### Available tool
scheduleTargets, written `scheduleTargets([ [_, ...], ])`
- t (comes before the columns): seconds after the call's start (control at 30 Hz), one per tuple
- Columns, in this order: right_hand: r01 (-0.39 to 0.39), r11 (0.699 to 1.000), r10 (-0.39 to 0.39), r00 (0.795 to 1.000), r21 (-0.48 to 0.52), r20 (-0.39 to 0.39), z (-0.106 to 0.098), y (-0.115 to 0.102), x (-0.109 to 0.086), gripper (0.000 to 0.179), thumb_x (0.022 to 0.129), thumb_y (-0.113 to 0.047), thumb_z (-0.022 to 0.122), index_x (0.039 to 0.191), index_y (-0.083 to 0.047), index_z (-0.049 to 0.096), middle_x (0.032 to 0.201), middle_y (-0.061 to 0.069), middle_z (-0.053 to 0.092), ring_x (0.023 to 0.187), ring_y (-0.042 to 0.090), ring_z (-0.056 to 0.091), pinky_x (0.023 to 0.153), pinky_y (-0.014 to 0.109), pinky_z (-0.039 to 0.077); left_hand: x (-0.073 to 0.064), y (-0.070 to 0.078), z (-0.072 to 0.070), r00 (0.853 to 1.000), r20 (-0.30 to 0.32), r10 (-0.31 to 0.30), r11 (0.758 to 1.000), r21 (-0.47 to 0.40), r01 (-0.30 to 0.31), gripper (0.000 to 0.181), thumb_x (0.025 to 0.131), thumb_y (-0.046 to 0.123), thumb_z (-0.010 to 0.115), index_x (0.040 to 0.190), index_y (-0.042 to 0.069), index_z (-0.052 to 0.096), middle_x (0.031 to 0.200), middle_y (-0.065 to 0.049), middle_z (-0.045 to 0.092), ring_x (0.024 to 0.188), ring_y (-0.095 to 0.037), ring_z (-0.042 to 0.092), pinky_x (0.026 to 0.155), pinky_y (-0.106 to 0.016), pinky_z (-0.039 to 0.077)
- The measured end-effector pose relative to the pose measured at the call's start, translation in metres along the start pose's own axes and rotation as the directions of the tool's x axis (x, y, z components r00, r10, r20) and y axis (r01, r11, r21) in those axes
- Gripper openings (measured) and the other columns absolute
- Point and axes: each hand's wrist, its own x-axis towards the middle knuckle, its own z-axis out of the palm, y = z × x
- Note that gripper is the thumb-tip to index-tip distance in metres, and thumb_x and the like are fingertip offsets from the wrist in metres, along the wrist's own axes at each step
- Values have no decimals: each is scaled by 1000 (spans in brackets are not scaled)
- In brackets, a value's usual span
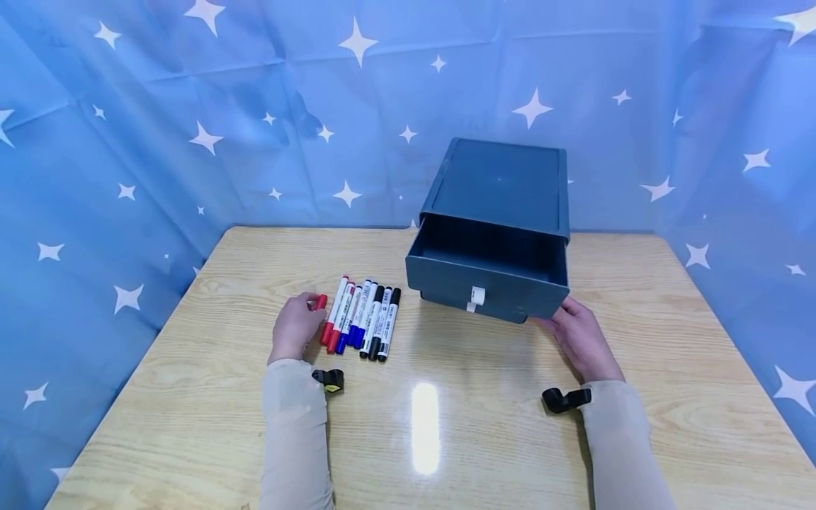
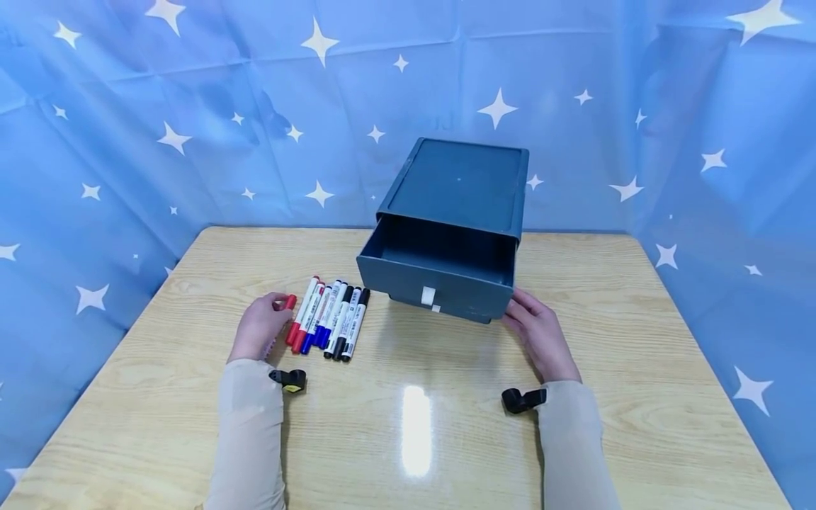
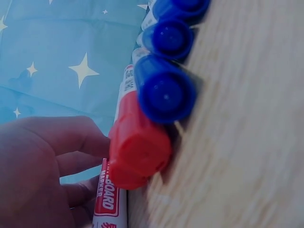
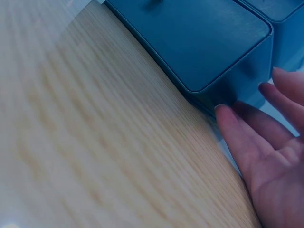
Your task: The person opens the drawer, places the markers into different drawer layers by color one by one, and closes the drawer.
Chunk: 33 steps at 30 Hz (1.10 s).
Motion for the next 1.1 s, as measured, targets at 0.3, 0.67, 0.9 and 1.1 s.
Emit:
scheduleTargets([
  [0.3,0,1000,0,1000,-7,1,-1,-1,-1,44,92,-22,48,133,-8,41,135,10,35,111,14,50,90,31,39,-3,4,0,1000,8,-2,1000,20,2,36,87,23,51,119,5,51,101,-14,56,80,-26,49,67,-34,38],
  [0.67,6,1000,-5,1000,-15,8,-1,0,0,44,92,-22,49,133,-8,42,134,9,37,110,14,51,90,31,39,-5,3,-3,999,-31,30,999,34,-29,32,89,27,49,113,6,58,86,-10,57,70,-23,47,61,-31,37],
  [0.9,3,1000,-3,1000,-21,4,0,-1,0,46,91,-24,50,133,-7,42,133,9,37,110,13,51,90,31,39,-5,3,-5,999,-42,13,1000,14,-12,47,89,35,50,125,5,51,118,-15,54,94,-27,50,83,-41,39],
  [1.1,-8,1000,8,1000,-22,0,0,-2,0,47,90,-26,51,133,-6,41,133,9,37,110,13,51,90,31,39,-6,2,-8,998,-62,24,1000,10,-23,47,88,36,51,125,6,52,119,-14,54,92,-26,49,81,-40,39],
])
